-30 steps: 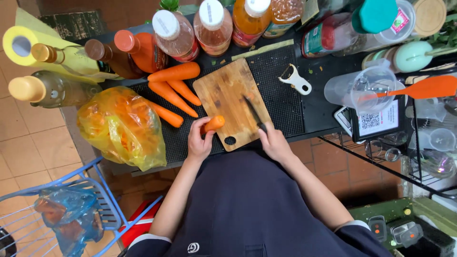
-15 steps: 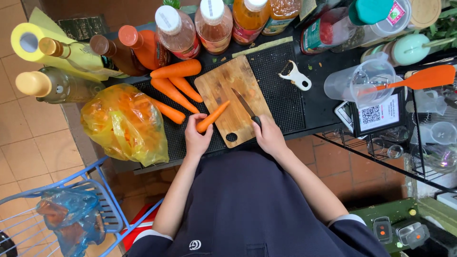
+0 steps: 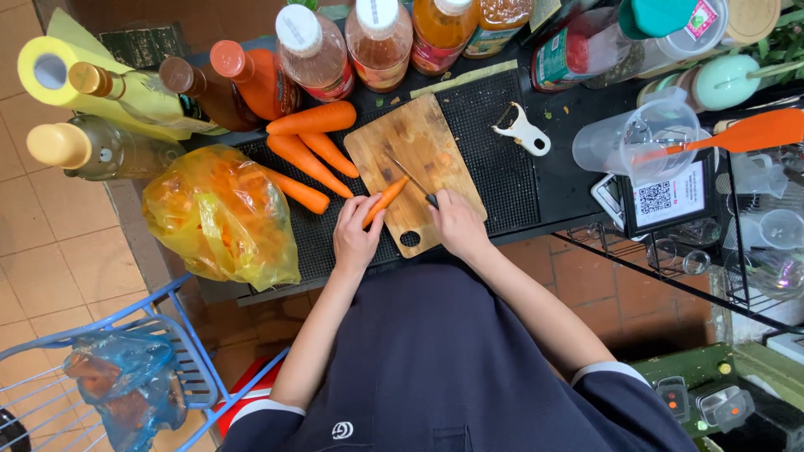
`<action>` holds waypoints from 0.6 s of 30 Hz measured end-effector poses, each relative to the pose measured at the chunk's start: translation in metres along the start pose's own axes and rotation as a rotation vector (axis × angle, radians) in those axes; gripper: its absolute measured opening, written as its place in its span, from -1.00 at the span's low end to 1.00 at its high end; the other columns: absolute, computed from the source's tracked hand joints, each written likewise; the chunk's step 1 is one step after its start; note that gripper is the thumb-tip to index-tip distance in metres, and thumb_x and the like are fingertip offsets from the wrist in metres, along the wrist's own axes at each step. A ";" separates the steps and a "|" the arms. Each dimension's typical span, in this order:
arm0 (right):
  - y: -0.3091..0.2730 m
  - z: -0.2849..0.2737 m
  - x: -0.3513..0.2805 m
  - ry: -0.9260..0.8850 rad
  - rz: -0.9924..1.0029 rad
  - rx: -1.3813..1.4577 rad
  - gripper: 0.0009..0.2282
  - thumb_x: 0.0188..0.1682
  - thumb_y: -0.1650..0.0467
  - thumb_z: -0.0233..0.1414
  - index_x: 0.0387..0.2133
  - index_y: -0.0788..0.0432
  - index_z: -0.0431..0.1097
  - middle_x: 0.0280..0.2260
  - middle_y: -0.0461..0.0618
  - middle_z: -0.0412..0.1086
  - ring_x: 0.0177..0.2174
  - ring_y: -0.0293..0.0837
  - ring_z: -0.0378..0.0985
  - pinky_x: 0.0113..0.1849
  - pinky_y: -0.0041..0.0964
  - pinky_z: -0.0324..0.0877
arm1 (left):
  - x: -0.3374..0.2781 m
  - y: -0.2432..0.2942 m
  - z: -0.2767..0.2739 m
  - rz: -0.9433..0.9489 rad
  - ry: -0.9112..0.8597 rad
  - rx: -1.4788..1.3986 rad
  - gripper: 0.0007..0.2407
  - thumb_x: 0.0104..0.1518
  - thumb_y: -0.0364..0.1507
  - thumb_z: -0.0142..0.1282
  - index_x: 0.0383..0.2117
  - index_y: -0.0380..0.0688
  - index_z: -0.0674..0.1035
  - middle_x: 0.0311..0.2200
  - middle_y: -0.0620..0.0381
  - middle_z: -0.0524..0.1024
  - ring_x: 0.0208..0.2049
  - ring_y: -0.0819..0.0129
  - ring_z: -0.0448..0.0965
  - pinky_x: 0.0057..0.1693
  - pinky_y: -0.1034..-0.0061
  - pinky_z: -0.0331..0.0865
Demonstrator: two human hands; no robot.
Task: Peeling and cutting carrots on a wooden cutting board at a coffee shop counter.
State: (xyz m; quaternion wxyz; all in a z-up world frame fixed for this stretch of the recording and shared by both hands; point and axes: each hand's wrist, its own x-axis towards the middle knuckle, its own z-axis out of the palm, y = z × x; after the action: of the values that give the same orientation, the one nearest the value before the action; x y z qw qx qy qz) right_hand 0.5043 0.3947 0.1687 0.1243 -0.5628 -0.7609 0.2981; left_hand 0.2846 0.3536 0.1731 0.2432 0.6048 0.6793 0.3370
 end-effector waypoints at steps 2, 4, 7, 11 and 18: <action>0.000 0.003 -0.001 0.012 -0.013 -0.006 -0.83 0.09 0.35 0.00 -0.24 0.23 0.24 -0.24 0.18 0.37 -0.19 0.22 0.47 -0.20 0.08 0.39 | 0.000 0.000 0.001 0.008 0.000 0.002 -0.76 0.14 -0.46 0.28 -0.05 -0.10 0.63 -0.17 0.08 0.52 -0.13 0.14 0.58 -0.03 0.35 0.47; 0.000 0.005 -0.001 0.032 -0.040 -0.014 -0.83 0.09 0.35 0.00 -0.25 0.23 0.24 -0.25 0.18 0.35 -0.19 0.21 0.46 -0.21 0.08 0.39 | 0.000 -0.001 0.001 0.006 0.011 -0.007 -0.75 0.13 -0.46 0.29 -0.06 -0.11 0.63 -0.18 0.07 0.52 -0.14 0.13 0.58 -0.03 0.34 0.48; -0.004 0.001 -0.002 0.041 -0.028 -0.014 -0.83 0.09 0.36 0.00 -0.24 0.23 0.23 -0.26 0.17 0.34 -0.22 0.21 0.46 -0.24 0.06 0.39 | 0.000 0.000 0.001 0.008 0.008 -0.001 -0.75 0.13 -0.46 0.29 -0.06 -0.11 0.63 -0.18 0.08 0.52 -0.14 0.13 0.58 -0.03 0.35 0.48; -0.008 -0.002 0.000 0.051 -0.012 -0.003 -0.83 0.09 0.35 -0.01 -0.22 0.23 0.23 -0.27 0.16 0.34 -0.24 0.20 0.46 -0.26 0.05 0.40 | 0.000 0.001 0.000 0.010 0.011 0.008 -0.75 0.13 -0.47 0.30 -0.06 -0.11 0.64 -0.17 0.07 0.52 -0.14 0.13 0.58 -0.03 0.35 0.48; 0.002 0.019 -0.009 -0.040 0.014 -0.112 -0.83 0.13 0.34 -0.04 -0.27 0.24 0.21 -0.30 0.19 0.35 -0.29 0.20 0.48 -0.32 0.03 0.42 | -0.002 0.005 -0.005 0.014 -0.004 0.012 -0.76 0.13 -0.47 0.29 -0.06 -0.11 0.64 -0.17 0.08 0.52 -0.14 0.13 0.58 -0.04 0.37 0.48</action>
State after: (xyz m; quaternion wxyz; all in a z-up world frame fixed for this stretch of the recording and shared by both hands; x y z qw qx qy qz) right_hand 0.4988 0.3810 0.1536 0.0755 -0.5682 -0.7746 0.2672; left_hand 0.2849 0.3507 0.1800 0.2386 0.6115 0.6766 0.3336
